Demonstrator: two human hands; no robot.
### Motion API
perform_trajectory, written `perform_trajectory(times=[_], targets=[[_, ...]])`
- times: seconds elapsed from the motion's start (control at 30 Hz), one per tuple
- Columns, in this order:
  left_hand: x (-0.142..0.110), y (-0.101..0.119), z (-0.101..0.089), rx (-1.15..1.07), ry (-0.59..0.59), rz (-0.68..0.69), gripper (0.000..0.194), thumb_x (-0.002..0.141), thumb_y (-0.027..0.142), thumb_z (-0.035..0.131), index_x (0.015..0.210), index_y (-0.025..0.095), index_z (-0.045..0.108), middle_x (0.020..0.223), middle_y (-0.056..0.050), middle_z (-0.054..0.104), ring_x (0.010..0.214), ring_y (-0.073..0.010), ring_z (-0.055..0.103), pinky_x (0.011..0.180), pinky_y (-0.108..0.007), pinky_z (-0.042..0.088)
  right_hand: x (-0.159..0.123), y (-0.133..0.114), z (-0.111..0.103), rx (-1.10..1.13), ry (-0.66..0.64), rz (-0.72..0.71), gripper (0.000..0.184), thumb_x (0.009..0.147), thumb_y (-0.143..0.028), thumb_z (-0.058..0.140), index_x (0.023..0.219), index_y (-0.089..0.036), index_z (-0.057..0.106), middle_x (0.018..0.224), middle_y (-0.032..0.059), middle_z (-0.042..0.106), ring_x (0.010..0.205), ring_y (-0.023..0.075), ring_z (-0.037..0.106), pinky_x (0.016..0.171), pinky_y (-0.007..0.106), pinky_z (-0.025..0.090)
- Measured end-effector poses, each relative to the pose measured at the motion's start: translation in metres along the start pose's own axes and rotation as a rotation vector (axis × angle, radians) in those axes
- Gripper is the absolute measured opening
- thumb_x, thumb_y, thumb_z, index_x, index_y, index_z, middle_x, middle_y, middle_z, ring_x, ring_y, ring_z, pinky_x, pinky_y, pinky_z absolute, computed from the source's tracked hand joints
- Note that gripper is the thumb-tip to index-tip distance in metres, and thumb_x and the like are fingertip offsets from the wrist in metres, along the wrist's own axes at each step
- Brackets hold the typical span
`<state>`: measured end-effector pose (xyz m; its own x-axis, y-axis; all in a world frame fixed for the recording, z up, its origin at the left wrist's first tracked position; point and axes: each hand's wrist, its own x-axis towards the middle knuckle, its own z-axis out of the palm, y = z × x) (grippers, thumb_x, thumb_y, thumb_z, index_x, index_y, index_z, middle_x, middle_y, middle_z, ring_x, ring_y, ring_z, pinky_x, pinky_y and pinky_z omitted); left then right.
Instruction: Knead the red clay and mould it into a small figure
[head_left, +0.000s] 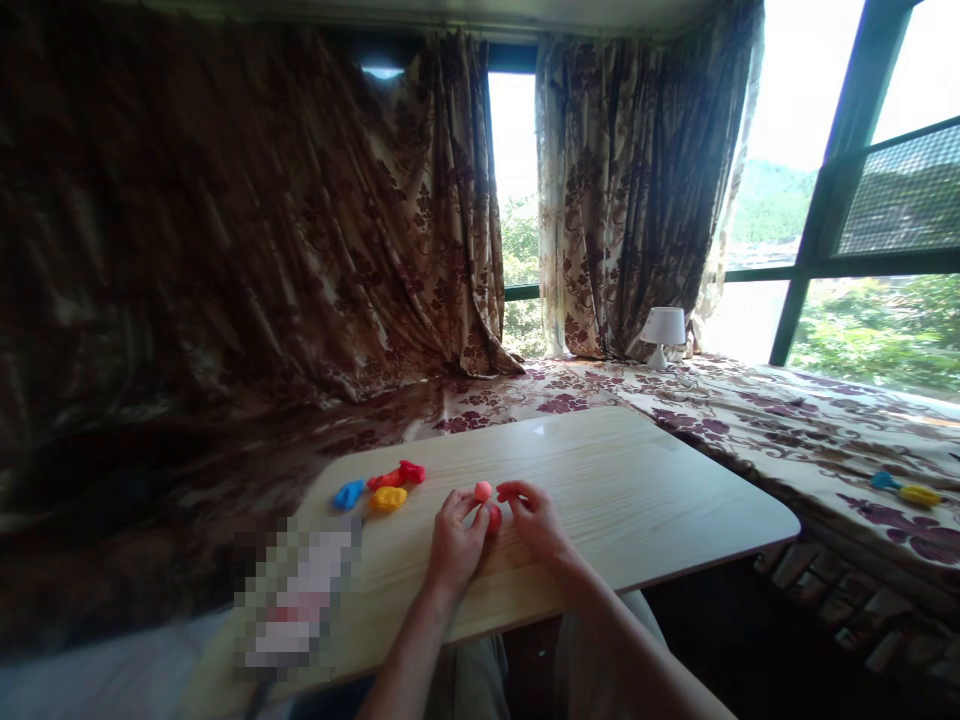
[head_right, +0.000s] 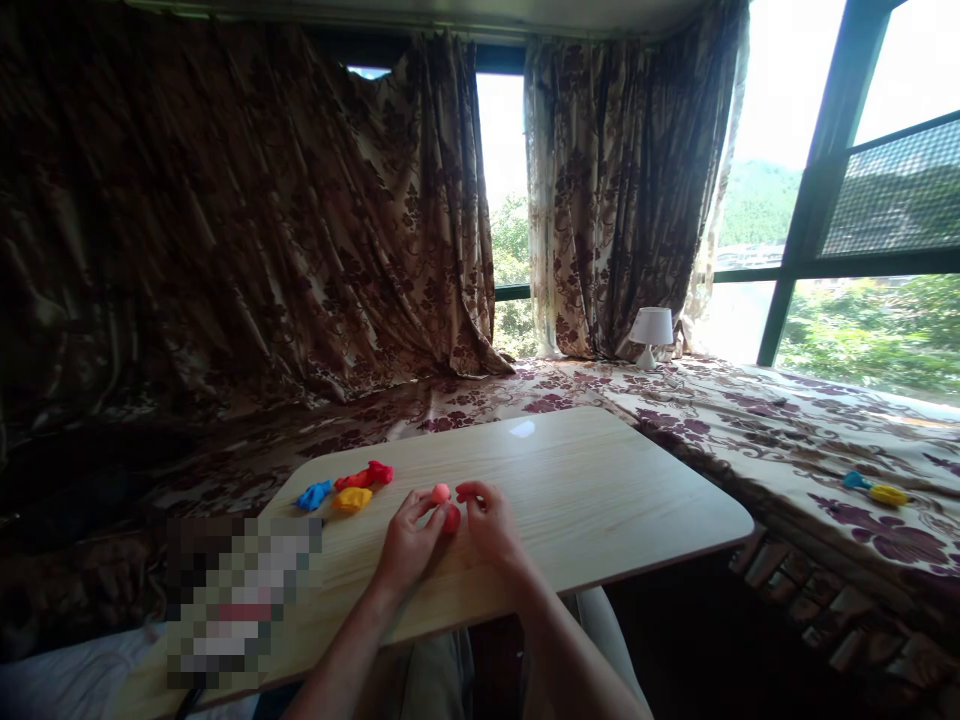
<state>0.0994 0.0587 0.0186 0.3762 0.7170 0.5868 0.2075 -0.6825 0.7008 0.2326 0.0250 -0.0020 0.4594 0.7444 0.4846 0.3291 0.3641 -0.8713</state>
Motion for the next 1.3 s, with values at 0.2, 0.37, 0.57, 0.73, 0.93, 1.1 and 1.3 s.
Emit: perform_trajectory(times=[0.2, 0.37, 0.57, 0.73, 0.93, 1.1, 1.3], targets=[[0.001, -0.003, -0.001, 0.046, 0.049, 0.042, 0.020, 0.082, 0.029, 0.051, 0.087, 0.019, 0.068, 0.085, -0.004, 0.066, 0.086, -0.0174, 0.061, 0.082, -0.029, 0.048, -0.001, -0.003, -0.001, 0.001, -0.018, 0.021, 0.023, 0.071, -0.020, 0.046, 0.077, -0.017, 0.067, 0.073, 0.0053, 0.069, 0.073, 0.0200, 0.064, 0.072, 0.034, 0.051], [0.002, -0.008, 0.001, 0.049, -0.007, -0.003, 0.019, 0.081, 0.029, 0.053, 0.080, 0.020, 0.069, 0.081, -0.002, 0.065, 0.079, -0.0157, 0.061, 0.076, -0.026, 0.048, -0.001, -0.008, -0.002, -0.037, -0.031, 0.019, 0.024, 0.070, -0.019, 0.044, 0.073, -0.018, 0.068, 0.071, 0.0041, 0.070, 0.070, 0.0190, 0.063, 0.071, 0.033, 0.049], [0.001, -0.007, -0.002, -0.029, -0.025, -0.050, 0.020, 0.078, 0.031, 0.054, 0.083, 0.019, 0.070, 0.083, -0.004, 0.064, 0.080, -0.0168, 0.060, 0.078, -0.028, 0.047, 0.000, -0.006, -0.001, -0.043, -0.007, 0.031, 0.024, 0.069, -0.020, 0.044, 0.072, -0.017, 0.068, 0.069, 0.0043, 0.069, 0.069, 0.0191, 0.063, 0.070, 0.032, 0.048], [-0.001, -0.004, -0.003, -0.076, -0.030, -0.099, 0.020, 0.073, 0.029, 0.058, 0.085, 0.018, 0.069, 0.088, -0.005, 0.062, 0.080, -0.0169, 0.060, 0.077, -0.028, 0.049, 0.000, -0.003, 0.000, -0.070, -0.013, 0.049, 0.025, 0.070, -0.017, 0.044, 0.075, -0.016, 0.069, 0.073, 0.0060, 0.070, 0.072, 0.0201, 0.063, 0.072, 0.033, 0.049], [-0.001, -0.006, -0.004, -0.091, -0.064, -0.102, 0.020, 0.073, 0.025, 0.056, 0.087, 0.017, 0.068, 0.082, -0.005, 0.065, 0.074, -0.0157, 0.061, 0.071, -0.026, 0.051, -0.006, -0.010, -0.003, -0.232, -0.069, -0.069, 0.020, 0.067, -0.011, 0.052, 0.074, -0.020, 0.070, 0.081, 0.0032, 0.070, 0.088, 0.0211, 0.060, 0.083, 0.034, 0.045], [-0.001, -0.009, -0.005, 0.000, -0.043, -0.072, 0.016, 0.073, 0.029, 0.059, 0.080, 0.019, 0.070, 0.084, -0.005, 0.070, 0.082, -0.0183, 0.064, 0.077, -0.028, 0.050, -0.009, -0.012, -0.005, -0.295, -0.088, -0.162, 0.017, 0.066, -0.011, 0.060, 0.076, -0.021, 0.069, 0.079, 0.0021, 0.069, 0.087, 0.0201, 0.059, 0.082, 0.033, 0.045], [0.000, -0.011, -0.006, 0.089, -0.086, -0.112, 0.017, 0.073, 0.034, 0.061, 0.078, 0.022, 0.071, 0.085, -0.003, 0.073, 0.086, -0.0199, 0.065, 0.080, -0.031, 0.049, -0.010, -0.016, -0.007, -0.362, -0.110, -0.163, 0.013, 0.069, -0.013, 0.063, 0.075, -0.023, 0.069, 0.079, 0.0022, 0.069, 0.088, 0.0208, 0.060, 0.081, 0.033, 0.044]])
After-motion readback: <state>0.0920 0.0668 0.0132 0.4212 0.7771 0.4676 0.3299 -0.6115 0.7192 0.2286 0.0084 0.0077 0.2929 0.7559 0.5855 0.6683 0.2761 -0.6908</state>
